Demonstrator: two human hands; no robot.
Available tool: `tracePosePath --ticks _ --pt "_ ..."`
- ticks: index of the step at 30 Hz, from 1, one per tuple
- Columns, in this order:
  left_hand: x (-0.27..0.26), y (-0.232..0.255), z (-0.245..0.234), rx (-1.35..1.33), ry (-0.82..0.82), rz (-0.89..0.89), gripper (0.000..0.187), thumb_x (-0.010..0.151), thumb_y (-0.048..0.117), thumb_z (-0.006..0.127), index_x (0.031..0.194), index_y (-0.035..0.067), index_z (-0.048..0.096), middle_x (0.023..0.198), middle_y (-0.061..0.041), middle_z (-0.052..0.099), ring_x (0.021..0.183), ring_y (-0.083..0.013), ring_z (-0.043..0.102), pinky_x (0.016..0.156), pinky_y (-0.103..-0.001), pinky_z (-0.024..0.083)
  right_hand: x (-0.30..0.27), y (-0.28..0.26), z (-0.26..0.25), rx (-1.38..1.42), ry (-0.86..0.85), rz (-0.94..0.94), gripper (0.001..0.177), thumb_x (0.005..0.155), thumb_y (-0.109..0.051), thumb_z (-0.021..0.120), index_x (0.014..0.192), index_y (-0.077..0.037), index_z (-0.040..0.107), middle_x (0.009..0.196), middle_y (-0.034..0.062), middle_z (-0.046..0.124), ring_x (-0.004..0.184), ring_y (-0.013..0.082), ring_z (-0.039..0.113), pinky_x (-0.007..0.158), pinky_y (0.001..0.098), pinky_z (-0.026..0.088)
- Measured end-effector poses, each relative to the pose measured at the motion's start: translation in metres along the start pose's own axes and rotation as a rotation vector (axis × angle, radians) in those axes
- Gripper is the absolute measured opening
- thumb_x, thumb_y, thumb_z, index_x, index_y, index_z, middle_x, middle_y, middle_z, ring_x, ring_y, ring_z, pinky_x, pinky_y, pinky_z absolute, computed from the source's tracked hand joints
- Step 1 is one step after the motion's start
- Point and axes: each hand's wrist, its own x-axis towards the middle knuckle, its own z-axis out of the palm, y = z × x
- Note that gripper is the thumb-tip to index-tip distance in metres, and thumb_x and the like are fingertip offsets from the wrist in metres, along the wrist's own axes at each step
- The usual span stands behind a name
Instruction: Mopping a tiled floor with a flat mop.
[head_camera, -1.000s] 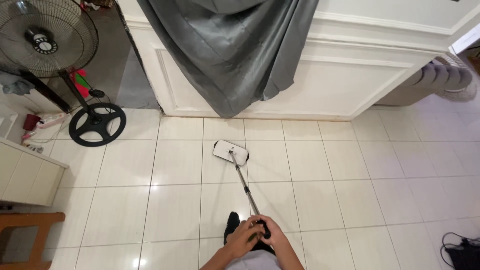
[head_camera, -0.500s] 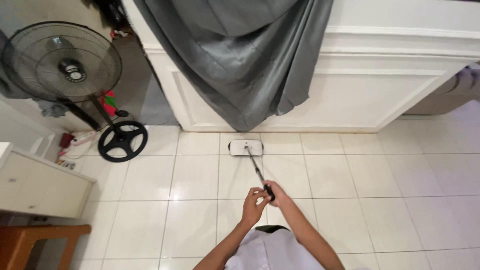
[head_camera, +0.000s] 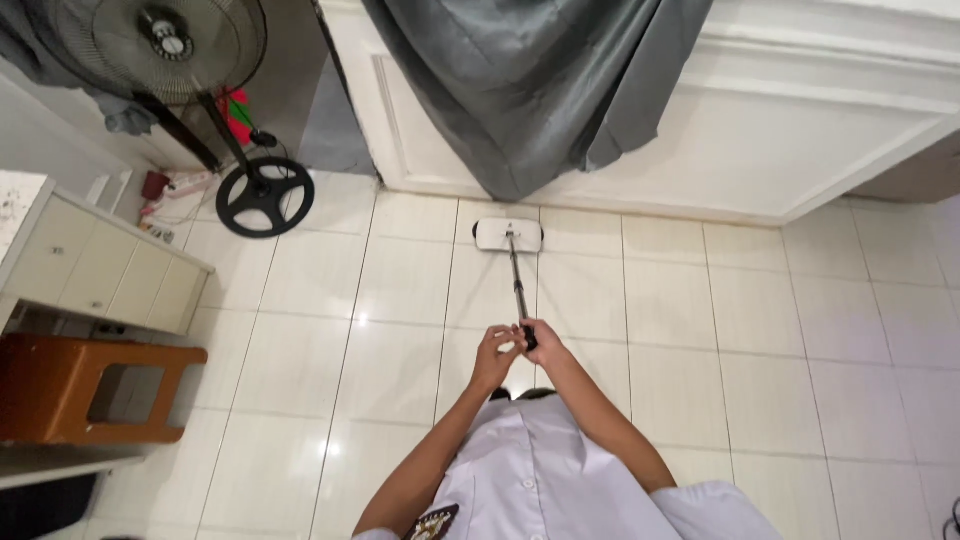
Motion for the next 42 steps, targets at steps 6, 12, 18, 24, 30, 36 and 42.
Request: tracePosePath --ticks 6,12,18,24,30,36,42 --pt "-0.058 -0.018 -0.027 -0.016 0.091 0.063 0.019 0.089 0.021 0.079 0.102 0.008 0.079 0.124 -0.006 0.059 0.106 -0.0208 0.066 0.078 -0.034 0.059 0.002 0.071 -0.007 -0.114 -0.053 -0.001 0.019 0.095 -0.016 0.058 0.087 0.001 0.060 0.064 0.0059 0.056 0.047 0.0153 0.050 0.039 0.0260 0.040" --pt "-0.154 -0.092 -0.046 0.049 0.180 0.135 0.007 0.085 0.008 0.077 0.092 0.006 0.079 0.111 -0.009 0.066 0.102 -0.0213 0.069 0.090 -0.031 0.056 -0.026 0.188 -0.040 -0.093 -0.022 0.066 0.022 0.095 -0.021 0.062 0.082 -0.003 0.059 0.060 0.0048 0.056 0.039 0.0139 0.043 0.034 0.0242 0.034" --pt "-0.234 -0.115 -0.044 -0.036 0.164 -0.028 0.016 0.079 0.009 0.084 0.088 0.005 0.073 0.106 -0.008 0.066 0.098 -0.0200 0.066 0.087 -0.032 0.056 -0.058 0.270 -0.105 -0.010 0.111 0.013 0.021 0.097 -0.019 0.066 0.085 -0.003 0.059 0.074 0.0069 0.059 0.054 0.0137 0.054 0.044 0.0239 0.045" --pt "-0.281 -0.119 -0.055 -0.091 0.013 -0.025 0.010 0.082 0.010 0.084 0.085 0.002 0.078 0.110 -0.009 0.067 0.103 -0.0223 0.068 0.088 -0.035 0.055 -0.097 0.302 -0.114 0.020 0.088 0.082 0.022 0.093 -0.020 0.065 0.082 -0.004 0.057 0.068 0.0029 0.052 0.055 0.0147 0.051 0.045 0.0255 0.045" --pt "-0.295 -0.078 -0.058 -0.096 -0.030 -0.088 0.014 0.080 0.009 0.088 0.088 0.000 0.080 0.114 -0.011 0.062 0.115 -0.0204 0.066 0.101 -0.034 0.054 -0.122 0.296 -0.108 0.140 0.066 0.080 0.020 0.095 -0.017 0.065 0.084 -0.001 0.058 0.073 0.0077 0.058 0.056 0.0158 0.051 0.048 0.0280 0.046" --pt "-0.294 -0.028 -0.069 0.052 -0.066 -0.126 0.022 0.077 0.015 0.086 0.095 0.004 0.078 0.117 -0.004 0.060 0.109 -0.0198 0.068 0.098 -0.033 0.053 -0.150 0.287 -0.081 0.018 0.107 -0.015 0.026 0.087 -0.025 0.066 0.091 0.001 0.065 0.073 0.0090 0.061 0.057 0.0206 0.056 0.042 0.0298 0.040" --pt "-0.273 -0.007 -0.067 0.133 -0.041 -0.178 0.023 0.074 0.016 0.086 0.093 0.006 0.079 0.112 -0.003 0.063 0.105 -0.0202 0.068 0.092 -0.034 0.054 -0.139 0.278 -0.078 -0.026 0.337 -0.212 0.019 0.091 -0.018 0.064 0.094 0.001 0.065 0.080 0.0129 0.067 0.061 0.0228 0.056 0.051 0.0335 0.047"
